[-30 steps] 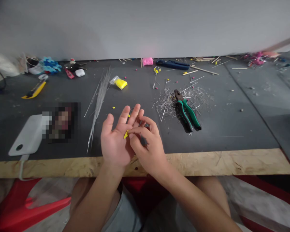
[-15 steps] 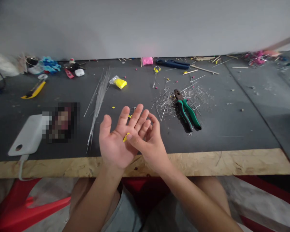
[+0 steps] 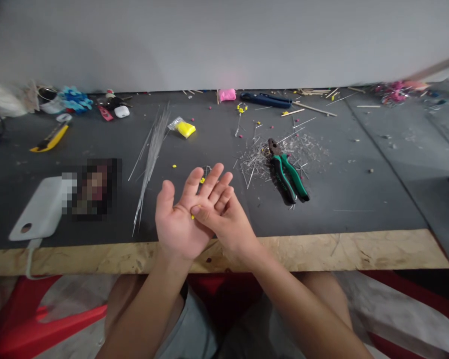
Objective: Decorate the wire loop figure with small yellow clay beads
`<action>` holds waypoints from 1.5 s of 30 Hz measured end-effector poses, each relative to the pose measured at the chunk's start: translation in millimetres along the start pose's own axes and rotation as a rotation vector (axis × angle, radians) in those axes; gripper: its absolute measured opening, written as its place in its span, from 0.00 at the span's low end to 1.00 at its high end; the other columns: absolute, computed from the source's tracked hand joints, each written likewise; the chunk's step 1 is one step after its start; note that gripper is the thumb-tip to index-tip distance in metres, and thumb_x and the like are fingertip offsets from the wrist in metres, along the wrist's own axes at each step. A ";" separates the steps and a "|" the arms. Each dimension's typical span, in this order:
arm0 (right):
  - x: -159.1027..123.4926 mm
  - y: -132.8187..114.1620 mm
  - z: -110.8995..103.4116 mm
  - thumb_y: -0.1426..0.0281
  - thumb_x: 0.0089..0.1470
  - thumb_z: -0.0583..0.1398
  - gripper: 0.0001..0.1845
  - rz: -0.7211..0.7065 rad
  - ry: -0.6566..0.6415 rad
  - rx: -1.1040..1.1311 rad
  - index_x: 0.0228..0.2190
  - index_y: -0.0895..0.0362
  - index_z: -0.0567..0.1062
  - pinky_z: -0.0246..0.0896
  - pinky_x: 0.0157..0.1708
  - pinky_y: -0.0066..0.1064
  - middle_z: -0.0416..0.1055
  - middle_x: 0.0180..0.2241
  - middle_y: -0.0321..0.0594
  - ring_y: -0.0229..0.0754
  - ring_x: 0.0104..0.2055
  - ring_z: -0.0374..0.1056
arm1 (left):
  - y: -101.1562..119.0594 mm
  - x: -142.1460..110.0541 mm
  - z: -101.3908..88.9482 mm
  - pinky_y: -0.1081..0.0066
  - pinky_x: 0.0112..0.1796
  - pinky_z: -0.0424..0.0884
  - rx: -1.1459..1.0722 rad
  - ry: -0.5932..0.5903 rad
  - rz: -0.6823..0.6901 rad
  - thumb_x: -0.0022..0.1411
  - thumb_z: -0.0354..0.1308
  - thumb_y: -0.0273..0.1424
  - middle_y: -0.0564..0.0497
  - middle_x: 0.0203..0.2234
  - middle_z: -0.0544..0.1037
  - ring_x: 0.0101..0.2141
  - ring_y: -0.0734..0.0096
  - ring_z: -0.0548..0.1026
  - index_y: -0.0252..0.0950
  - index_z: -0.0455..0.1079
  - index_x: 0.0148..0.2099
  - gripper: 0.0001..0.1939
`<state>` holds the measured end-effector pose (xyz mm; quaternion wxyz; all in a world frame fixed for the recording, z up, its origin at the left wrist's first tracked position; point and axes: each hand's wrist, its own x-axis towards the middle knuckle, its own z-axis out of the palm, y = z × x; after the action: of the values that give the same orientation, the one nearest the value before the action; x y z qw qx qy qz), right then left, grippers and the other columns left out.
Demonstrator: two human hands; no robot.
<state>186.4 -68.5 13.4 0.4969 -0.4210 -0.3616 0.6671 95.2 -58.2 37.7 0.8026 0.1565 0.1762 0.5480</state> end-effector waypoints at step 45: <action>-8.6 12.0 -1.0 0.70 0.53 0.64 0.03 -0.463 0.175 -0.621 0.31 0.48 0.76 0.48 0.63 0.54 0.58 0.59 0.38 0.50 0.65 0.52 | -1.0 -0.5 2.5 0.60 0.63 0.50 0.131 0.167 0.164 0.66 0.42 0.45 0.50 0.53 0.75 0.62 0.61 0.61 0.40 0.75 0.42 0.23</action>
<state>184.3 -79.7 4.0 0.5123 -0.5138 -0.5877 0.3579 97.0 -59.1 39.5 0.7258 0.1760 0.2644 0.6102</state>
